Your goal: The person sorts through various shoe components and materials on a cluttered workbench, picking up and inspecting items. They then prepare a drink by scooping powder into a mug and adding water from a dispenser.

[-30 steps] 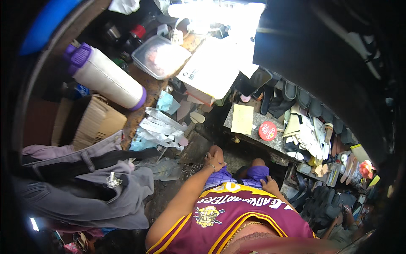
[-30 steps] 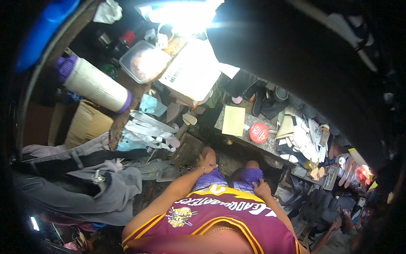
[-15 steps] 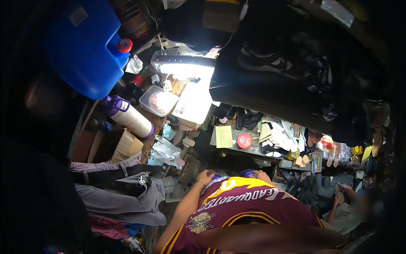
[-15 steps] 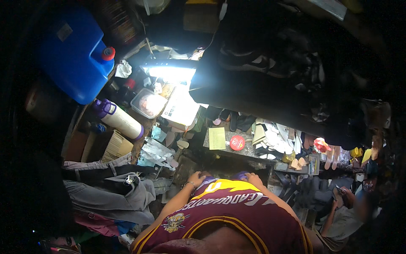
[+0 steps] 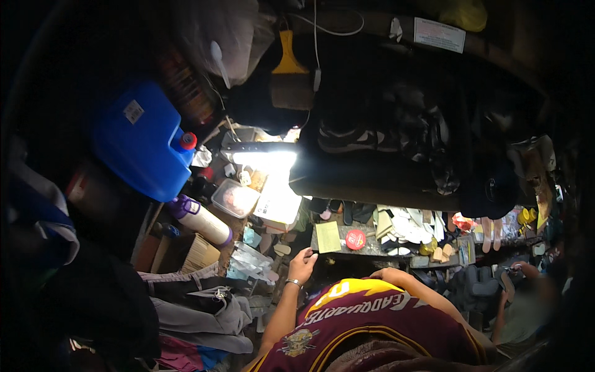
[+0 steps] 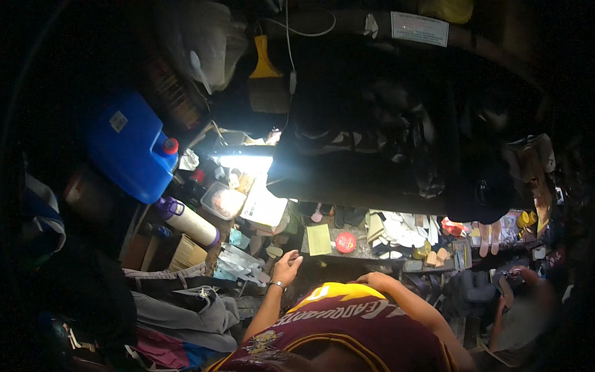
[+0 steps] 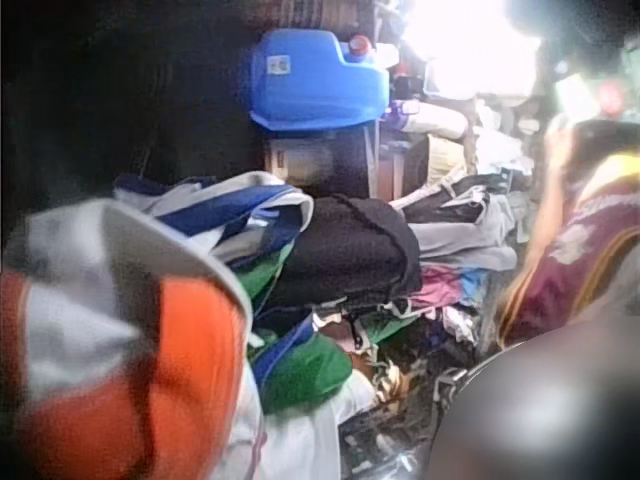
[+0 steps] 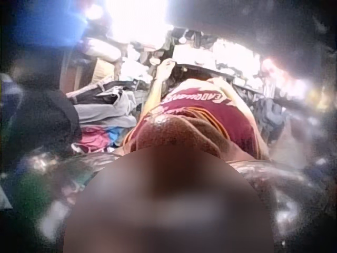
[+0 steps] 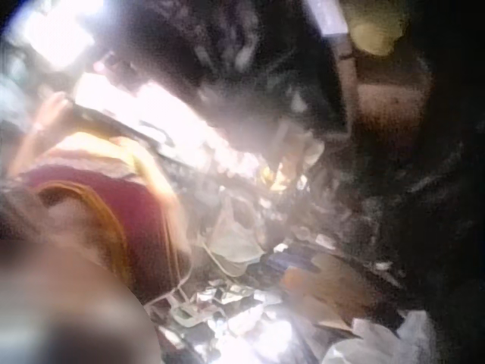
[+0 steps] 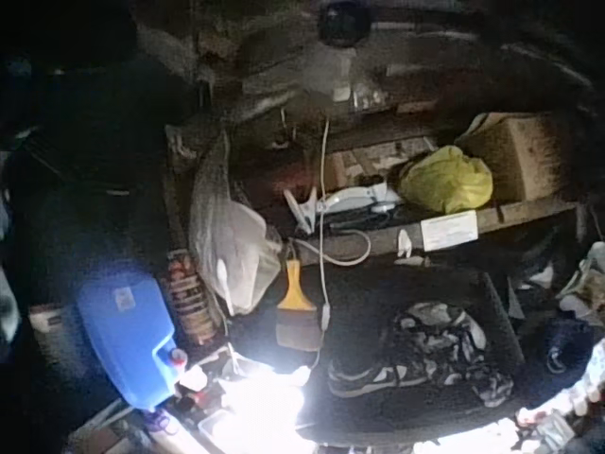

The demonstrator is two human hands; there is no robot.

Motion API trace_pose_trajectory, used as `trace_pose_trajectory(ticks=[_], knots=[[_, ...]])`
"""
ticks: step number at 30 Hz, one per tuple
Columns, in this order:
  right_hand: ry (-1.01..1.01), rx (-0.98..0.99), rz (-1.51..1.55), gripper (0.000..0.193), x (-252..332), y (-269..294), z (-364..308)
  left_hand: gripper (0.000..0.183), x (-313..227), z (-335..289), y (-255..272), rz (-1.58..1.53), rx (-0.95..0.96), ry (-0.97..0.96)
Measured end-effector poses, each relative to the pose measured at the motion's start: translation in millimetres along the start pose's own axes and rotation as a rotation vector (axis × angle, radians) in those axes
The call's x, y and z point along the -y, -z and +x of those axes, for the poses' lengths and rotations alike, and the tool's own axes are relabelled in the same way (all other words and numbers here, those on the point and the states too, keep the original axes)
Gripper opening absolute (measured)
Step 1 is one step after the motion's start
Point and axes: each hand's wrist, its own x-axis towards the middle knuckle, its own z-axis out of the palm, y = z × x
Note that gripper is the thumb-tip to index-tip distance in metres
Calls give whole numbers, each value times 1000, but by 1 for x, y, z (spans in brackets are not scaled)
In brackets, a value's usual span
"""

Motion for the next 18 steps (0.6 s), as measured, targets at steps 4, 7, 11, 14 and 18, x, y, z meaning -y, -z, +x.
trace_pose_trajectory(ticks=[4, 7, 11, 14, 18], knots=[[96, -190, 24, 50, 59, 35, -31, 44, -91, 19, 27, -84, -7, -249], [204, -144, 139, 44, 98, 68, -58, 42, -163, 28, 74, 61, 35, -408], [506, -194, 70, 37, 155, 114, -101, 32, -268, 32, 150, 151, -3, -768], [624, -294, -37, 39, 200, 166, -132, 26, -342, 29, 191, -28, -304, -967], [854, -787, -391, 38, 275, 228, -151, 27, -407, 60, 226, -328, -434, -1046]])
